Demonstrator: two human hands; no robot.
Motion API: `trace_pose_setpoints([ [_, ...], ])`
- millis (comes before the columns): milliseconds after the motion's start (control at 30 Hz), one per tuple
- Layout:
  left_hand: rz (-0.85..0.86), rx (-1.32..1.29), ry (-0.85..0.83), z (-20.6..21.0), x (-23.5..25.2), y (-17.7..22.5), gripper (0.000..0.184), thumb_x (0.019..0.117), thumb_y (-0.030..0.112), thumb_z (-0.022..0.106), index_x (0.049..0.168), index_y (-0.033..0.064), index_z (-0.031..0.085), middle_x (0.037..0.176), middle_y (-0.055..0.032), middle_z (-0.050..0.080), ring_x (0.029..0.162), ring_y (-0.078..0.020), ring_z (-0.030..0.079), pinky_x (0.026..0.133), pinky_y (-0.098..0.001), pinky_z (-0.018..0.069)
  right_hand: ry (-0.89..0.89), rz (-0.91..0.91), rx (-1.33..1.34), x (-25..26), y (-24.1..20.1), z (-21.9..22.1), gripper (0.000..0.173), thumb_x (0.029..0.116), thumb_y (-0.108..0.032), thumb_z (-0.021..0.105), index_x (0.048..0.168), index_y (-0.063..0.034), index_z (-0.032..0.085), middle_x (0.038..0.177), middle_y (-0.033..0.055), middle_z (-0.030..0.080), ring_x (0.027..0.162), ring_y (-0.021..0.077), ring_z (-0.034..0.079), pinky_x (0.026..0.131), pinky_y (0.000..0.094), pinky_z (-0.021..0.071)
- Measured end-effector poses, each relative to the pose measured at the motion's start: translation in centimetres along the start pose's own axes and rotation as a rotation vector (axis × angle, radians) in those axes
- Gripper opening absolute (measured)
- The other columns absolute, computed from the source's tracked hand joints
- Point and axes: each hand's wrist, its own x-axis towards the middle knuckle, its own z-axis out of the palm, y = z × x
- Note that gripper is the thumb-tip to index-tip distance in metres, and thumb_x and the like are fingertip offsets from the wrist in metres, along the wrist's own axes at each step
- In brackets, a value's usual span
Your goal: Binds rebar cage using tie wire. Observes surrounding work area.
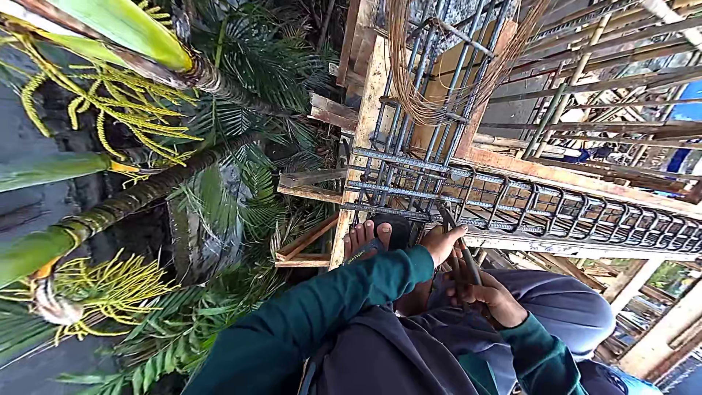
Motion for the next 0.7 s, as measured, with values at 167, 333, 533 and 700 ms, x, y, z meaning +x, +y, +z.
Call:
trace_pose_setpoints([
  [167, -0.009, -0.044, -0.011, 0.4, 0.9, -0.2, 0.052, 0.1099, 0.040, 0.047, 0.137, -0.0043, 0.049, 0.114, -0.0182, 0.067, 0.099, -0.0212, 0.066, 0.090, -0.0360, 0.0539, 0.047, 0.033, -0.073, 0.1, -0.5, -0.5, 0.075, 0.0703, -0.012, 0.064, 0.142, 0.0003, 0.047, 0.126, 0.0109, 0.069, 0.097, 0.0212, 0.073, 0.078, 0.0369, 0.0622],
  [333, -0.013, -0.086, 0.002, 0.5, 1.0, -0.2, 0.050, 0.1088, 0.039, 0.050, 0.135, -0.0045, 0.050, 0.110, -0.0169, 0.067, 0.093, -0.0190, 0.067, 0.087, -0.0341, 0.0553, 0.081, 0.157, -0.173, -0.2, -2.8, -0.5, 0.060, 0.0705, -0.005, 0.061, 0.130, -0.0003, 0.054, 0.114, 0.0098, 0.072, 0.082, 0.0179, 0.073, 0.067, 0.0329, 0.0605],
  [533, -0.015, -0.093, 0.035, 0.4, 1.3, -0.7, 0.049, 0.1070, 0.041, 0.054, 0.128, -0.0034, 0.056, 0.106, -0.0164, 0.070, 0.091, -0.0207, 0.069, 0.084, -0.0358, 0.0572, 0.270, 0.177, -0.255, 0.6, -3.4, 2.1, 0.012, 0.0988, -0.007, 0.052, 0.106, -0.0015, 0.061, 0.064, -0.0002, 0.057, 0.044, 0.0094, 0.052, 0.041, 0.0258, 0.0483],
  [700, -0.019, -0.114, 0.001, 0.3, 1.3, -0.7, 0.050, 0.1084, 0.043, 0.050, 0.128, -0.0035, 0.055, 0.102, -0.0163, 0.069, 0.086, -0.0204, 0.069, 0.081, -0.0357, 0.0578, 0.302, 0.176, -0.270, 0.8, -2.8, 2.1, 0.009, 0.1003, -0.009, 0.051, 0.097, -0.0046, 0.058, 0.060, -0.0008, 0.052, 0.041, 0.0094, 0.049, 0.039, 0.0258, 0.0456],
])
